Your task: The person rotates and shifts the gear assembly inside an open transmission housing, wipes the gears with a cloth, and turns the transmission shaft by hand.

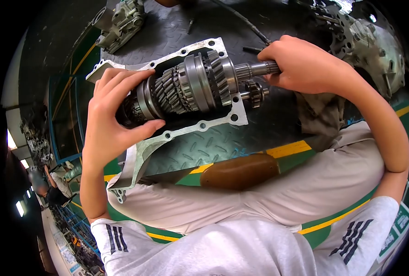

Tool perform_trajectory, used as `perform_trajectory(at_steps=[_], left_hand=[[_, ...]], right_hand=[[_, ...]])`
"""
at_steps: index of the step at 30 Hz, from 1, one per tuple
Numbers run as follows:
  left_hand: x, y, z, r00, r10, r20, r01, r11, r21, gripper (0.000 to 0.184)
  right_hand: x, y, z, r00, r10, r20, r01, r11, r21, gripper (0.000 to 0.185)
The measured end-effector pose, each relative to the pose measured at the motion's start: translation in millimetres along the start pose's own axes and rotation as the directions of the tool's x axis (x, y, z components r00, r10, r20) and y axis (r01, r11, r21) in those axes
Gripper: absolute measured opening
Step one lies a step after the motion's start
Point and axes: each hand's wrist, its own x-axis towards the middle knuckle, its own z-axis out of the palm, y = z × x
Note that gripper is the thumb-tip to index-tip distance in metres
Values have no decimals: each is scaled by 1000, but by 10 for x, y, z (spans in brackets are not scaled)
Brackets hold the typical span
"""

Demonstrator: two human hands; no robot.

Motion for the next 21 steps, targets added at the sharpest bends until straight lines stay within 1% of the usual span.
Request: perform_trajectory(at_steps=[2, 3, 4, 6, 9, 10, 12, 13, 14, 16, 18, 19, 20, 21], left_hand=[[-49, 55, 16, 999, 2, -42, 1, 997, 71, 72], [-60, 95, 13, 999, 0, -43, 4, 996, 86, 76], [-64, 115, 24, 999, -1, -44, 5, 996, 87, 76], [-57, 142, 44, 998, 20, -59, -12, 990, 140, 78], [-44, 130, 61, 997, 51, -62, -40, 986, 160, 79], [-57, 138, 40, 997, 49, -59, -39, 986, 159, 79], [-83, 149, -28, 1000, -17, -25, 21, 985, 174, 77], [-90, 110, -46, 999, -34, -12, 35, 990, 139, 75], [-88, 100, -36, 999, -35, -13, 37, 989, 142, 75], [-88, 90, -8, 999, -26, -45, 29, 997, 69, 74], [-135, 103, -15, 998, -24, -54, 27, 997, 70, 74], [-188, 100, -28, 997, -39, -64, 44, 996, 77, 73], [-253, 88, -45, 995, -57, -76, 64, 994, 84, 73], [-334, 50, -96, 996, -51, -76, 59, 993, 98, 75]], right_hand=[[-11, -18, -3, 1000, -15, -18, 15, 1000, 7, 18], [-18, -20, 5, 999, -27, -38, 28, 999, 17, 19], [-16, -10, 24, 999, -29, -38, 29, 999, 17, 19], [-24, 14, 78, 994, -42, -100, 40, 999, -26, 20], [-46, 8, 100, 988, -49, -147, 44, 998, -33, 20], [-61, 3, 115, 988, -49, -144, 45, 999, -30, 20], [-66, 6, 125, 979, -45, -196, 42, 999, -17, 19], [-68, 23, 130, 979, -48, -197, 46, 999, -17, 19], [-71, 44, 134, 975, -73, -210, 75, 997, 1, 18], [-75, 50, 107, 969, -99, -227, 105, 994, 16, 18], [-59, 24, 23, 997, -50, -62, 56, 994, 99, 29], [-79, 20, 25, 974, -142, -174, 170, 972, 161, 36], [-123, 29, 29, 931, -226, -285, 290, 934, 207, 44], [-172, 25, -89, 907, -289, -306, 330, 940, 90, 55]])
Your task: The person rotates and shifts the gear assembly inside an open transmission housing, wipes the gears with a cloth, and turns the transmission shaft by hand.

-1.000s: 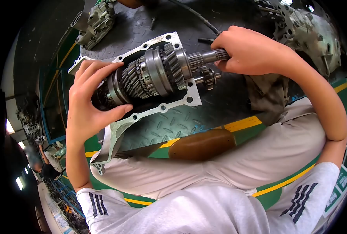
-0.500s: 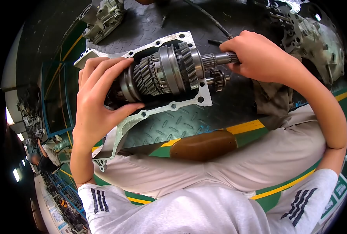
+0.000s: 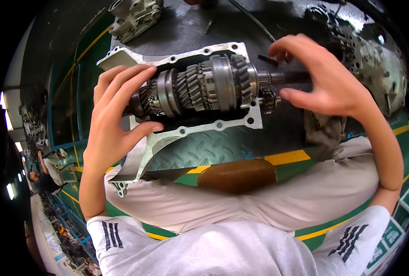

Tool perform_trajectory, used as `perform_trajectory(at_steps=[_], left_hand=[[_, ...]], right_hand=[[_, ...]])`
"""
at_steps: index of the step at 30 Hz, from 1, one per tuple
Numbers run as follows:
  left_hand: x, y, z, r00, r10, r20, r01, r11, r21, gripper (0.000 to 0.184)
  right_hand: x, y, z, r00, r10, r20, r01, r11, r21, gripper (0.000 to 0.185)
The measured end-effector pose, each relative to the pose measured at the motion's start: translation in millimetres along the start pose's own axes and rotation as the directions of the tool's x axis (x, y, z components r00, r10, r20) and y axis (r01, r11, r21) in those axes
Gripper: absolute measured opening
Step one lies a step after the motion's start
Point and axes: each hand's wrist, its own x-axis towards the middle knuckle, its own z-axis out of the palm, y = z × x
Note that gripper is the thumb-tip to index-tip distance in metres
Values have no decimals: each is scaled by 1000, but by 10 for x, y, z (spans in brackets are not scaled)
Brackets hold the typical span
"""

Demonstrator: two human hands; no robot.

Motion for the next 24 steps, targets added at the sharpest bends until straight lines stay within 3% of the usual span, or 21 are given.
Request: perform_trajectory(at_steps=[1, 3, 6, 9, 15, 24], left_hand=[[-70, -61, -17, 1000, -11, -22, 11, 1000, -6, 75], [-199, -140, 25, 1000, -7, -24, 5, 998, -64, 78], [-94, -91, 127, 995, 9, -95, -20, 993, -116, 74], [-10, -103, 193, 984, 13, -177, -40, 987, -154, 65], [33, -196, 258, 982, 36, -186, -81, 967, -241, 57], [43, -300, 349, 975, 80, -208, -131, 961, -243, 52]], right_hand=[[17, -148, -98, 990, -111, -83, 100, 987, -125, 57], [41, -462, -223, 986, -132, -104, 104, 965, -242, 73], [293, -893, -79, 951, -308, -26, 266, 858, -439, 75], [544, -1170, 155, 972, -236, 10, 219, 886, -407, 77], [892, -1107, 353, 986, -136, 91, 160, 920, -358, 82], [948, -1090, 363, 991, -115, 75, 132, 943, -306, 76]])
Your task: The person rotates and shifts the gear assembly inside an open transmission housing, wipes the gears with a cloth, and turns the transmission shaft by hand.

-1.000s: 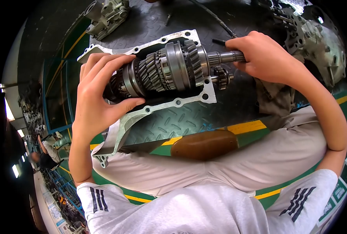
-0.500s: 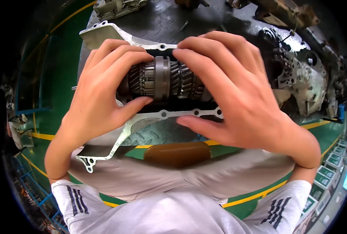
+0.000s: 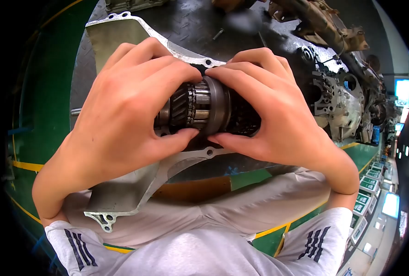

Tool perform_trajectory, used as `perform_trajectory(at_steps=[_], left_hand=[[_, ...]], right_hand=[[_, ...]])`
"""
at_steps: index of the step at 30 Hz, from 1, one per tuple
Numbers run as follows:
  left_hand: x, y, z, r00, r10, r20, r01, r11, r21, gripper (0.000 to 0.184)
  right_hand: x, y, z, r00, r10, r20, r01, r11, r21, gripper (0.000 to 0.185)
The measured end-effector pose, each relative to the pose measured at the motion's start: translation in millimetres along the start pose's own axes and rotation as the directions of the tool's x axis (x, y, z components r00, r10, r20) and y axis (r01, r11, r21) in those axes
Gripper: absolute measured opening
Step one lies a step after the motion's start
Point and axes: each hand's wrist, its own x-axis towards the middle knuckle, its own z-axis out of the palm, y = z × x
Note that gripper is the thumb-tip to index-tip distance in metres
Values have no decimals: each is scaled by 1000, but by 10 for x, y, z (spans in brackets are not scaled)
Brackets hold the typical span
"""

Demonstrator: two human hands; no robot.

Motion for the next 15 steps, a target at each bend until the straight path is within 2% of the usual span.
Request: perform_trajectory(at_steps=[13, 15], left_hand=[[-6, -36, 0, 1000, -14, -17, 14, 1000, -10, 48], [-4, -22, -14, 997, -72, 17, 73, 996, -58, 50]], right_hand=[[98, 27, -55, 998, -35, 45, 33, 998, 56, 75], [107, 19, -57, 998, -40, 47, 37, 998, 56, 75]])
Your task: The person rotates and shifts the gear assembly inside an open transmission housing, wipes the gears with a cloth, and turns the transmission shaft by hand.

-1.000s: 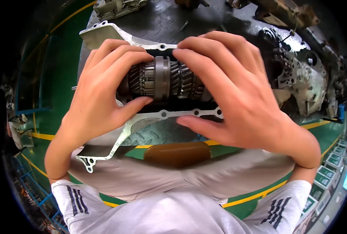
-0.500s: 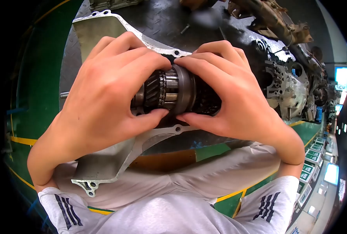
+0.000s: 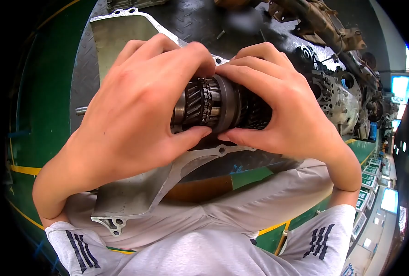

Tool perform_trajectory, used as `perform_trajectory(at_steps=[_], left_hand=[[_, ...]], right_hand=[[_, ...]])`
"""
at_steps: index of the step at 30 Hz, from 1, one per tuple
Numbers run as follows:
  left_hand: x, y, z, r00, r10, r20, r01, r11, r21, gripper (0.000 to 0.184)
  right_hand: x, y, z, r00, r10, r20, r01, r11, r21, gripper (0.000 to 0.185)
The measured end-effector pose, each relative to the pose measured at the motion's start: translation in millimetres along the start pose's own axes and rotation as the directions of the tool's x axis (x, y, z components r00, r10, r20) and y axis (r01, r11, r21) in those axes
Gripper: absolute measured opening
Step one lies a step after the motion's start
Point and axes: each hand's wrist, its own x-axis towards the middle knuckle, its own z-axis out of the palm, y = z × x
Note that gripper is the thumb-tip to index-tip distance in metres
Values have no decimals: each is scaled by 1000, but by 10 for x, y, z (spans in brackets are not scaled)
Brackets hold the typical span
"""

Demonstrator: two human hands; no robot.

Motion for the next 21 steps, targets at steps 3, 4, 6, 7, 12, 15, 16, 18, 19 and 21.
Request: perform_trajectory(at_steps=[3, 4, 6, 7, 12, 15, 16, 18, 19, 21], left_hand=[[-3, -8, 3, 1000, 8, 9, -8, 999, -35, 53], [-3, -6, 4, 1000, 18, 8, -18, 999, -42, 54], [0, 15, 6, 999, -11, 35, 12, 1000, -24, 53], [2, 21, 10, 999, -21, 44, 21, 1000, -18, 53], [-17, 9, 53, 999, 16, -37, -16, 1000, -2, 53], [-21, 6, 52, 998, 27, -57, -29, 999, -18, 52], [-19, 6, 50, 998, 30, -59, -31, 999, -23, 52], [-13, 6, 45, 999, 27, -43, -28, 999, -17, 52], [-11, 9, 43, 999, 28, -38, -28, 999, -15, 53], [-9, 11, 44, 999, 27, -39, -27, 1000, -10, 53]], right_hand=[[19, -12, 12, 1000, -23, -14, 22, 999, -37, 75], [18, -9, 19, 1000, -21, -20, 20, 999, -27, 75], [4, 5, 8, 999, -15, -28, 15, 1000, -19, 75], [0, 15, 7, 999, -27, -28, 25, 999, -44, 75], [-5, 44, -1, 1000, -20, -14, 19, 998, -56, 75], [15, 42, 23, 999, -29, -36, 28, 999, -44, 75], [39, 33, 33, 998, -40, -44, 39, 999, -26, 75], [42, 32, 36, 998, -44, -55, 44, 999, -10, 74], [35, 36, 37, 997, -48, -54, 47, 999, -12, 74], [21, 41, 29, 997, -55, -53, 54, 998, -14, 73]])
